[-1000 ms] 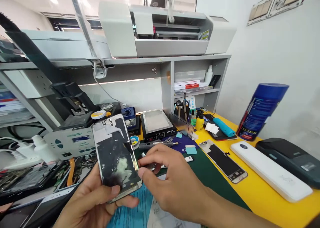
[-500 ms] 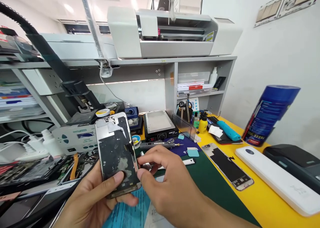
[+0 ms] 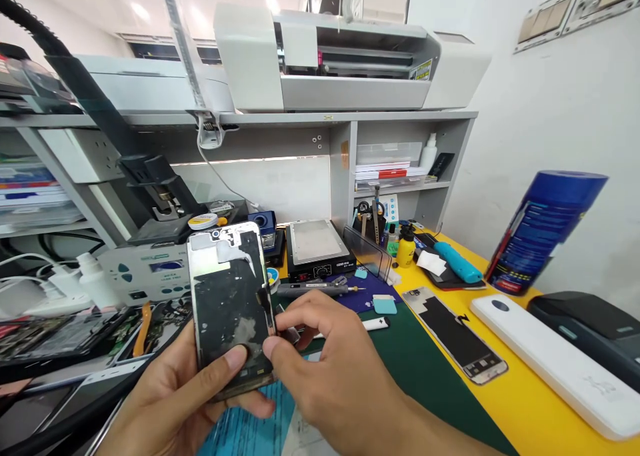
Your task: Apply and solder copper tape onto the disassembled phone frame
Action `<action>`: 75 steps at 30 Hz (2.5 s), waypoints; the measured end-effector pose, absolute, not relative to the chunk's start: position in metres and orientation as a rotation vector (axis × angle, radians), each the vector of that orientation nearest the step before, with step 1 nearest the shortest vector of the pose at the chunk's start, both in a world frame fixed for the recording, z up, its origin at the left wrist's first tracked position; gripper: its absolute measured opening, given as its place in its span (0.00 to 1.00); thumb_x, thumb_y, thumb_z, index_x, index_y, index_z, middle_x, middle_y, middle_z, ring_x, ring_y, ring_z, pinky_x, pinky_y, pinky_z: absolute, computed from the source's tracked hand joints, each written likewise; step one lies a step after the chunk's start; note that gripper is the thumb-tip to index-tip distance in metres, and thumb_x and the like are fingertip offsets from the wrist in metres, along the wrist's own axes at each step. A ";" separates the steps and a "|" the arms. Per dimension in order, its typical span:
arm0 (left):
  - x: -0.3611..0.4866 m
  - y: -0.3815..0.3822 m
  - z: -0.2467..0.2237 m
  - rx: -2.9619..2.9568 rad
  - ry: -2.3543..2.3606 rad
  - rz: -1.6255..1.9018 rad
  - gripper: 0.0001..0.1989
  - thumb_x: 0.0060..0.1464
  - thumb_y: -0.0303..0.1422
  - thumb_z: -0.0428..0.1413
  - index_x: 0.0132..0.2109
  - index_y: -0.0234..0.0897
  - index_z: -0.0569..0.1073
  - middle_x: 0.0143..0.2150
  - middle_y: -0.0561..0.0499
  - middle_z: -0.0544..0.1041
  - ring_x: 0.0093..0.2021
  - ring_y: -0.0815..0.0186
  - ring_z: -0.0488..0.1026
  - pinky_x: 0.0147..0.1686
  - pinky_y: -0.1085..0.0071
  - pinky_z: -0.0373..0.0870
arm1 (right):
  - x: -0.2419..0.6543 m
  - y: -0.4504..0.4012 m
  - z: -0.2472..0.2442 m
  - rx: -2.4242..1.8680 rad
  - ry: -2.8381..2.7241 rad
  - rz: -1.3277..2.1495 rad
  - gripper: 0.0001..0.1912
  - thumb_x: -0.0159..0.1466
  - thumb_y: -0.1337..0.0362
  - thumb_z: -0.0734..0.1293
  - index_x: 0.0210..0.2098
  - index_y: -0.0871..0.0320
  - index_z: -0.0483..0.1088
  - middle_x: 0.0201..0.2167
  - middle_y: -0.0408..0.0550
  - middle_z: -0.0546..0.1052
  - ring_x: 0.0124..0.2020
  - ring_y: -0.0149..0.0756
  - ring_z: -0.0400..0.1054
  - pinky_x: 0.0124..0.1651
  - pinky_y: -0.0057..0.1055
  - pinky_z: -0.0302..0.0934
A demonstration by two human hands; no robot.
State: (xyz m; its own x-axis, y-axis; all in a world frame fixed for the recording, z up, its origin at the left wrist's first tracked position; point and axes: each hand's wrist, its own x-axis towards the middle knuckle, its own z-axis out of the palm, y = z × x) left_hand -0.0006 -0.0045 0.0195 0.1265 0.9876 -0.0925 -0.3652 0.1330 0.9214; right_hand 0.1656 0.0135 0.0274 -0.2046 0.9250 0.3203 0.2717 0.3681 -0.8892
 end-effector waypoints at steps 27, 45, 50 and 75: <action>0.001 -0.001 0.013 0.958 0.972 1.189 0.28 0.47 0.36 0.65 0.56 0.40 0.69 0.45 0.43 0.80 0.28 0.60 0.79 0.28 0.65 0.79 | 0.169 0.018 0.026 -1.121 -1.769 0.901 0.07 0.65 0.64 0.64 0.31 0.57 0.72 0.31 0.42 0.73 0.33 0.32 0.67 0.34 0.27 0.61; -0.003 0.004 0.009 1.087 0.992 1.132 0.22 0.52 0.39 0.62 0.53 0.43 0.71 0.50 0.43 0.78 0.29 0.58 0.79 0.31 0.58 0.80 | 0.170 0.016 0.025 -1.134 -1.885 0.757 0.09 0.66 0.63 0.62 0.30 0.56 0.70 0.31 0.44 0.71 0.32 0.33 0.67 0.30 0.27 0.59; -0.004 0.004 0.011 1.079 0.955 1.139 0.22 0.52 0.38 0.62 0.54 0.40 0.71 0.46 0.42 0.79 0.30 0.59 0.79 0.31 0.63 0.80 | 0.172 0.019 0.025 -1.099 -1.917 0.768 0.11 0.69 0.64 0.60 0.31 0.56 0.69 0.32 0.42 0.73 0.34 0.31 0.68 0.35 0.28 0.61; -0.006 0.002 0.012 1.096 0.857 1.111 0.18 0.56 0.37 0.59 0.53 0.42 0.70 0.45 0.47 0.78 0.30 0.64 0.79 0.31 0.69 0.79 | 0.177 0.016 0.040 -1.084 -1.964 0.912 0.11 0.69 0.66 0.59 0.31 0.57 0.69 0.34 0.44 0.73 0.38 0.34 0.69 0.43 0.31 0.63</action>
